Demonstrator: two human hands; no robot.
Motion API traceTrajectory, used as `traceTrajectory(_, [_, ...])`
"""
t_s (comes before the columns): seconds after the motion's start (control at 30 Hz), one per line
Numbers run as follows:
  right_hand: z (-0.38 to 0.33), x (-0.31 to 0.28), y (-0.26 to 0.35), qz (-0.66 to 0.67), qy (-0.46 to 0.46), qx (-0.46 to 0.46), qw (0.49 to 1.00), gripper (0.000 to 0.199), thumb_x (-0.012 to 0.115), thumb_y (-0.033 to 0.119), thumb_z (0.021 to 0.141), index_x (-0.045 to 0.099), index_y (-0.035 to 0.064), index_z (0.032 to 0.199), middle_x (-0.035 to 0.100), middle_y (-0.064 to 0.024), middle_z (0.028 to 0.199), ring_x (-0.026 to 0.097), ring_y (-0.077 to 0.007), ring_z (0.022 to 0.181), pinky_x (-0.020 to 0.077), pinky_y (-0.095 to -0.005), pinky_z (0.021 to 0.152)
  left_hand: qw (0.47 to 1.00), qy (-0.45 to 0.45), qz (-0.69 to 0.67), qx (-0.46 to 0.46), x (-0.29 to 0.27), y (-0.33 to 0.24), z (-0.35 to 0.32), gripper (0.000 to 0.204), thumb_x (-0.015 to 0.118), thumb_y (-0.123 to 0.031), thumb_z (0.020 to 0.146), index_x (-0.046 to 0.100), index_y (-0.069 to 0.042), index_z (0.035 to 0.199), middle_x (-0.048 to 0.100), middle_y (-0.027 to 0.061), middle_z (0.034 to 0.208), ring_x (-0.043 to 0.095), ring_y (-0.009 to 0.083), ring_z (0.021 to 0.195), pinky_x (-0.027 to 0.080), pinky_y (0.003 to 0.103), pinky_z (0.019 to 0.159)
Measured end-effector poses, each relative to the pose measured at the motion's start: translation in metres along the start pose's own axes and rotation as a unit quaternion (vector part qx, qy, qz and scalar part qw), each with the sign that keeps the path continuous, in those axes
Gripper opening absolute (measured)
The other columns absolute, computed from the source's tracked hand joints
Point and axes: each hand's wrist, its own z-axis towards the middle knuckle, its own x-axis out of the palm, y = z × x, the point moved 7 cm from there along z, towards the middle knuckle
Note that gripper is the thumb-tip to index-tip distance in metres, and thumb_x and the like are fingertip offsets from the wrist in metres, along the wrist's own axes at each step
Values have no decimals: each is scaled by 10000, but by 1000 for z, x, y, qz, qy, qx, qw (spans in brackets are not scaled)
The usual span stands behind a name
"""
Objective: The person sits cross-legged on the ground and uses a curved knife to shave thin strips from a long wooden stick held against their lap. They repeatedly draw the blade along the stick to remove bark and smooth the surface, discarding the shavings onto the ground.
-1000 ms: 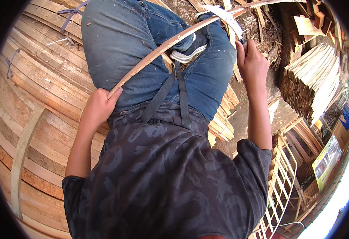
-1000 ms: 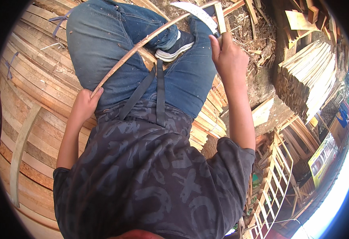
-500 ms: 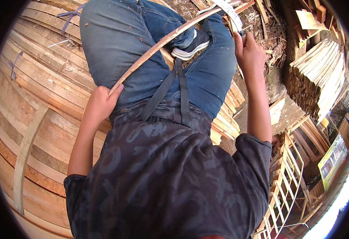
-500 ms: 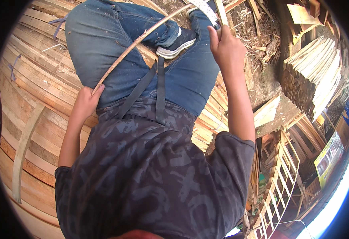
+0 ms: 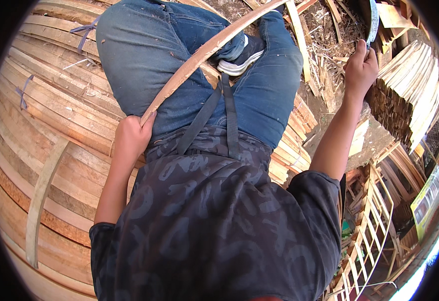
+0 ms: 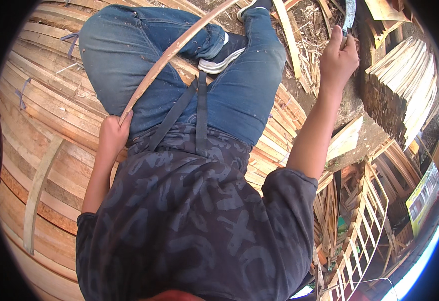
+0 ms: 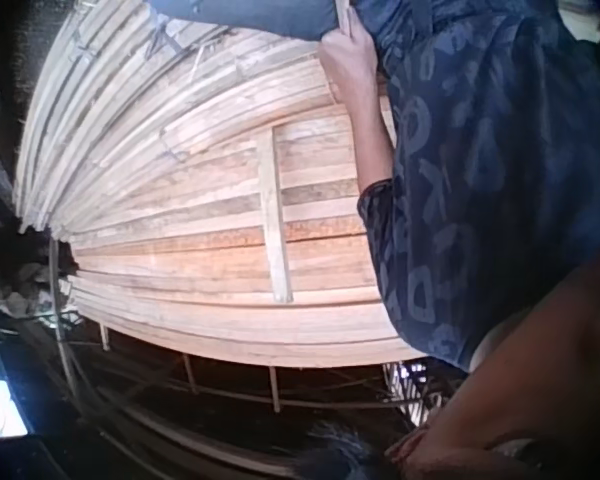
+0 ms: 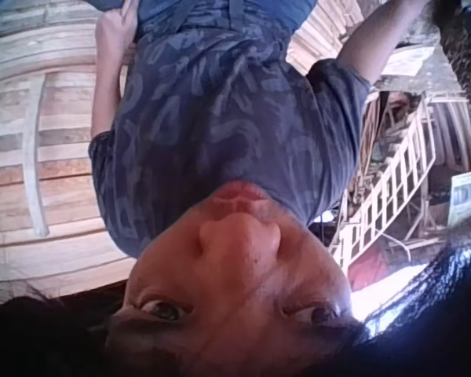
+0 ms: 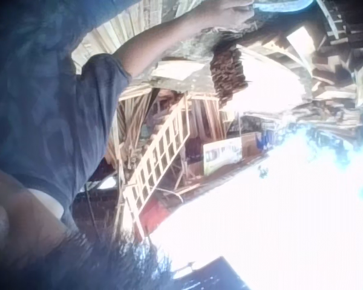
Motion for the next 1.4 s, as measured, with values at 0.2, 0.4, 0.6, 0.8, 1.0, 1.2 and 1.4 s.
traceTrajectory(0.2, [-100,86,107,39,219,-188,957,295,618,316,908,559,30,868,617,-148,636,603,-382,596,469,-451,540,999,7,24,-28,6,2,-3,577,597,-392,891,603,108,604,502,309,545,578,458,552,444,467,518])
traceTrajectory(0.4, [-9,55,4,-93,71,43,992,408,472,342,969,602,-30,864,649,-222,701,651,-385,647,509,-457,617,999,4,30,-34,3,5,-4,579,597,-397,890,605,112,613,520,315,564,583,471,574,449,475,531])
traceTrajectory(0.6, [-14,-8,-52,-44,-76,67,994,414,535,335,944,614,-44,796,594,-116,640,537,-207,573,424,-349,561,999,12,26,-41,10,9,-2,576,599,-404,886,615,111,628,526,315,572,587,472,585,450,477,535])
traceTrajectory(0.8, [-108,76,47,118,63,3,991,283,634,263,902,613,-16,860,537,-112,541,523,-197,464,413,-341,486,999,21,17,-39,11,13,-2,581,600,-417,883,622,107,634,528,313,572,588,466,581,450,468,533])
traceTrajectory(1.0, [-157,110,99,238,144,-7,960,226,669,212,875,582,4,859,526,-116,526,568,-249,467,427,-344,473,997,-6,62,-36,5,6,-6,681,639,-553,816,613,96,610,537,276,541,592,430,553,463,465,545])
traceTrajectory(1.2, [-176,112,96,192,238,-47,951,269,665,273,873,579,24,819,535,-130,526,584,-325,501,431,-387,474,997,-49,61,-5,6,11,-13,715,622,-604,807,568,64,558,520,260,526,571,409,523,447,462,524])
traceTrajectory(1.4, [-187,110,78,146,249,-41,956,319,651,297,880,538,32,742,516,-129,514,560,-339,494,418,-405,474,994,-87,67,-4,7,13,-10,746,615,-631,796,519,54,517,482,237,488,527,379,461,417,453,484])
